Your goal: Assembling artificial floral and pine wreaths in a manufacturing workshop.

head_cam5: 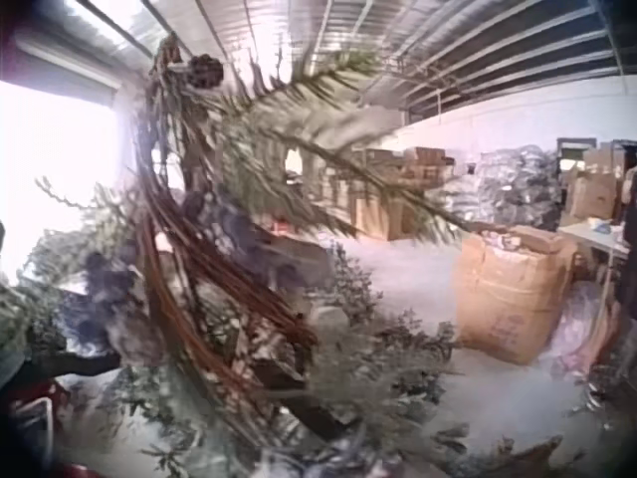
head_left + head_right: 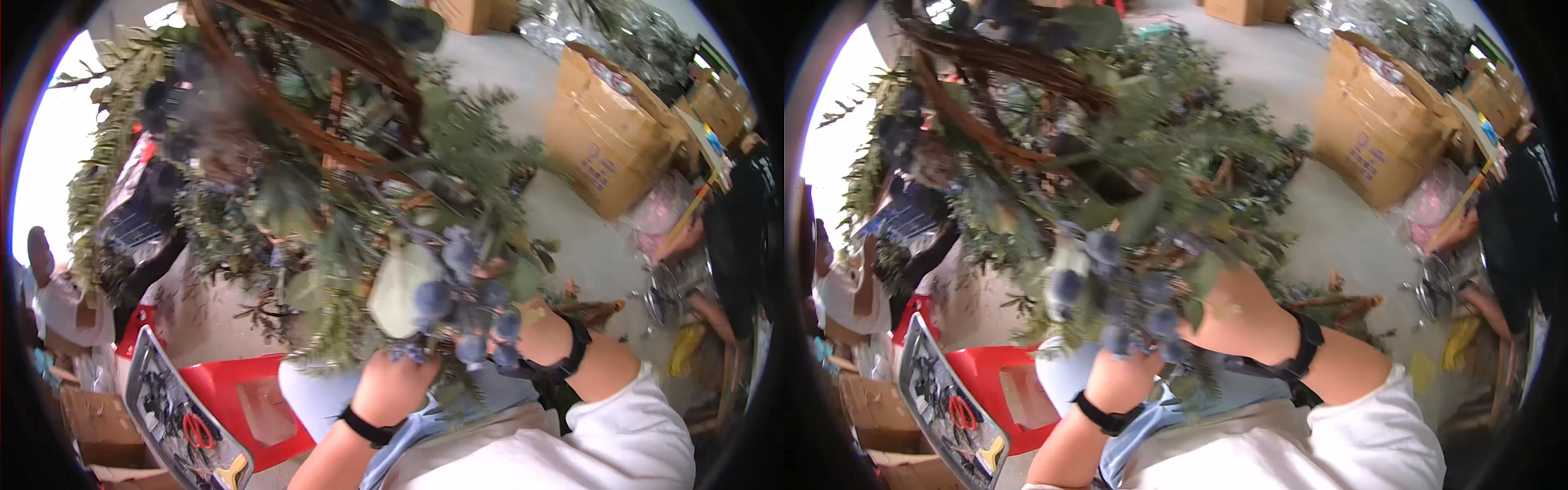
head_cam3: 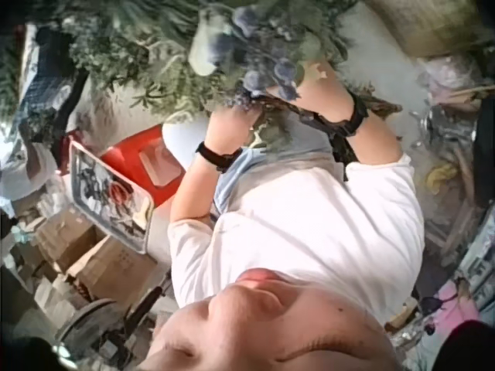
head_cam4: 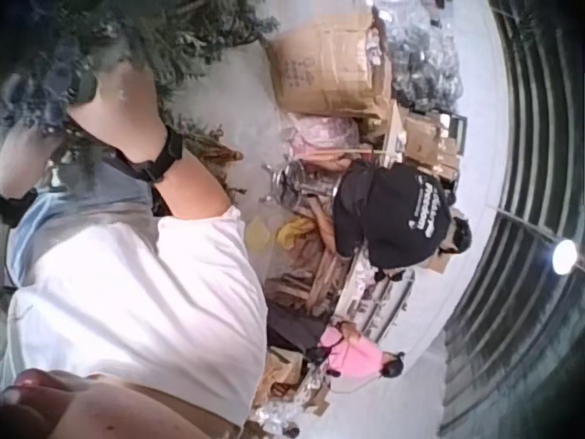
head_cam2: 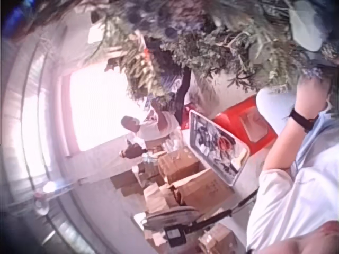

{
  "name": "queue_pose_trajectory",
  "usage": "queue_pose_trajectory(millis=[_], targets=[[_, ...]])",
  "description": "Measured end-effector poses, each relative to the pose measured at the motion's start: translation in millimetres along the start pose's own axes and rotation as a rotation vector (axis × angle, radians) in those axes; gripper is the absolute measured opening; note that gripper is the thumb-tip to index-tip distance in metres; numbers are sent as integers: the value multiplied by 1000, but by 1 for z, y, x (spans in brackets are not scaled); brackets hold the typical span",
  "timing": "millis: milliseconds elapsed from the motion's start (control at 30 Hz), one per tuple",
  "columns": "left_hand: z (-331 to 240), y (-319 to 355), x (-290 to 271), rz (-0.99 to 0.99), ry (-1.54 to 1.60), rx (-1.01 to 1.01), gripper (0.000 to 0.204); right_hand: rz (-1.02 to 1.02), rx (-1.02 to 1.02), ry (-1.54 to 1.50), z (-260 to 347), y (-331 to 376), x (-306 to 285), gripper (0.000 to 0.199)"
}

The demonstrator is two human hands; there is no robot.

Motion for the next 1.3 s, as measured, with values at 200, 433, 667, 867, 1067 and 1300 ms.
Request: queue_pose_trajectory(millis=[200,433,667,867,1067,1300], targets=[[-12,4,28,97,206,-148,7,4,3,272,-21,22,30,35],[-29,4,28,176,-36,-145,17,-140,118,148,-32,35,33,31],[-25,5,33,102,-44,-141,17,-229,65,215,-29,30,36,28],[1,16,47,-14,502,-105,22,-228,175,204,-30,31,40,26],[10,32,90,-255,1032,-604,29,-336,104,180,-29,32,37,23],[-2,16,56,-283,569,-371,33,-291,241,3,-23,29,33,21]])
Point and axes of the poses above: each hand's wrist, its own y-axis away from the middle knuckle, its own x-axis out of the palm, z = x × y, the point moved 5 cm from there along -y, towards the middle knuckle, and after that the axes turned 6 degrees about x, right-handed, at the moved point
